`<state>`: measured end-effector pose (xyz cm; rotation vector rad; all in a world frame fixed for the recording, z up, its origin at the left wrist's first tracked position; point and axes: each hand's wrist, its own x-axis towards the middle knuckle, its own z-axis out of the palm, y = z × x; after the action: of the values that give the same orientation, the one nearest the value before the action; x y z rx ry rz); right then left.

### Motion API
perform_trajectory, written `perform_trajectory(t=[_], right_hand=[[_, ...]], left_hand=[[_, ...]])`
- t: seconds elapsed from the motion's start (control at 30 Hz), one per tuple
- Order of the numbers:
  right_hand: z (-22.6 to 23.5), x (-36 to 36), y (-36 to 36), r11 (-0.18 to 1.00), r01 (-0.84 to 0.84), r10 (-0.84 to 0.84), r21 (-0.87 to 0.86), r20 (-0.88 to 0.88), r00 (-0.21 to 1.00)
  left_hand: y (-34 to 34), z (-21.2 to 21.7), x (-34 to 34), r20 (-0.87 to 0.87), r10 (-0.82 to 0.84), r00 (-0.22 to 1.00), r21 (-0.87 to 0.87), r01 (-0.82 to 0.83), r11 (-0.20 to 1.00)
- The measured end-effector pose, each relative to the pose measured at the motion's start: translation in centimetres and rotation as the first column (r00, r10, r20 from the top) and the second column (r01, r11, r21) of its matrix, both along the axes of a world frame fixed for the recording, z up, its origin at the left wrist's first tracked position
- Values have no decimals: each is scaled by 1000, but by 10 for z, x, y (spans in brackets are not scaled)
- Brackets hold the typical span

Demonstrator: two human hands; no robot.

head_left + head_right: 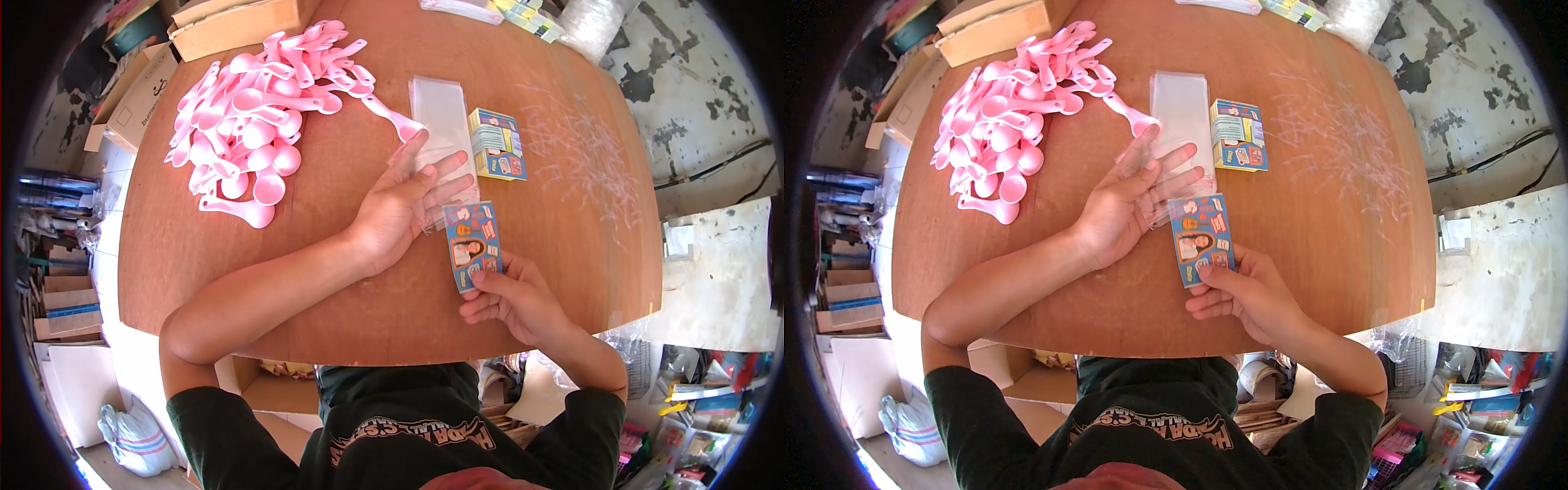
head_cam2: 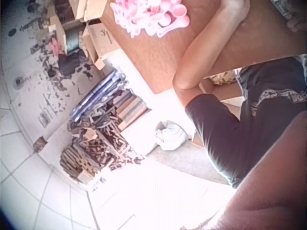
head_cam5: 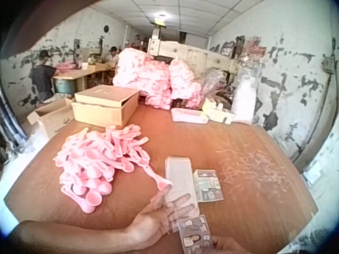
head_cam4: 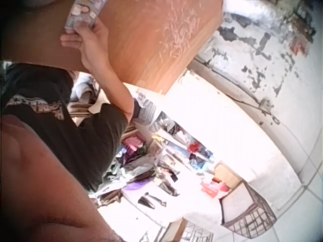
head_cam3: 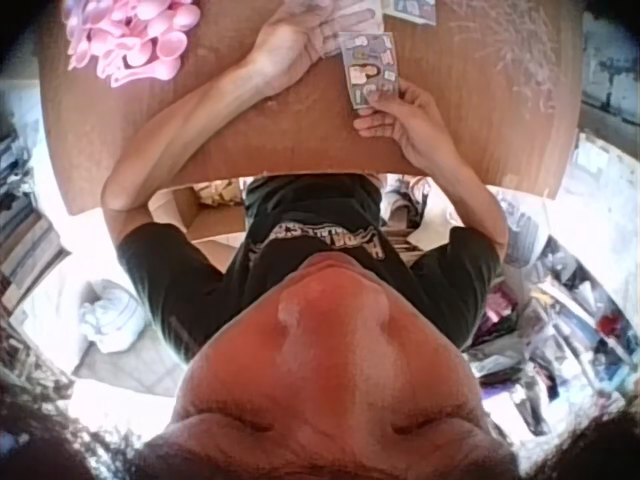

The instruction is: Packing a plastic spoon and a decorative card into a small plastic bag and sealing it.

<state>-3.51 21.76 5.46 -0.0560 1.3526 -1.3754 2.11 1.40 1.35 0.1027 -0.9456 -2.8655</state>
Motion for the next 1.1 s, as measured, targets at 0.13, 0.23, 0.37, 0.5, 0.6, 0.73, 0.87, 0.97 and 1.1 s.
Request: perform_trajectory(t=[0.13, 0.23, 0.37, 0.5, 0.6, 0.73, 0.87, 0.97, 1.1], right_hand=[[1, 1, -13, 998, 16, -23, -55, -127, 992], [-1, 2, -21, 999, 14, -19, -35, -157, 987], [-4, 6, -25, 999, -31, 29, -9, -196, 980], [-2, 9, -28, 999, -46, 47, 10, -223, 974], [-2, 0, -34, 998, -49, 40, -26, -283, 958], [-7, -11, -39, 998, -29, 6, -63, -339, 941], [-7, -17, -43, 994, -23, -23, -104, -418, 908], [-2, -20, -48, 993, -16, -34, -114, -420, 907], [-2, -24, -44, 993, -38, -15, -110, -441, 898]], left_hand=[[1, 0, 1, 3, 20, 1000, -31, -20, 999], [2, 1, 2, -17, 30, 999, -40, -30, 999], [1, -2, 1, -31, 33, 999, -69, -35, 997], [1, -3, 1, -62, 25, 998, -98, -31, 995], [1, -2, 1, -57, 0, 998, -98, -6, 995], [2, 0, 3, -44, -8, 999, -97, 3, 995], [6, -1, 4, -56, -55, 997, -96, 50, 994], [9, -1, 7, -60, -113, 992, -173, 101, 980], [5, -1, 8, -66, -167, 984, -108, 159, 981]])
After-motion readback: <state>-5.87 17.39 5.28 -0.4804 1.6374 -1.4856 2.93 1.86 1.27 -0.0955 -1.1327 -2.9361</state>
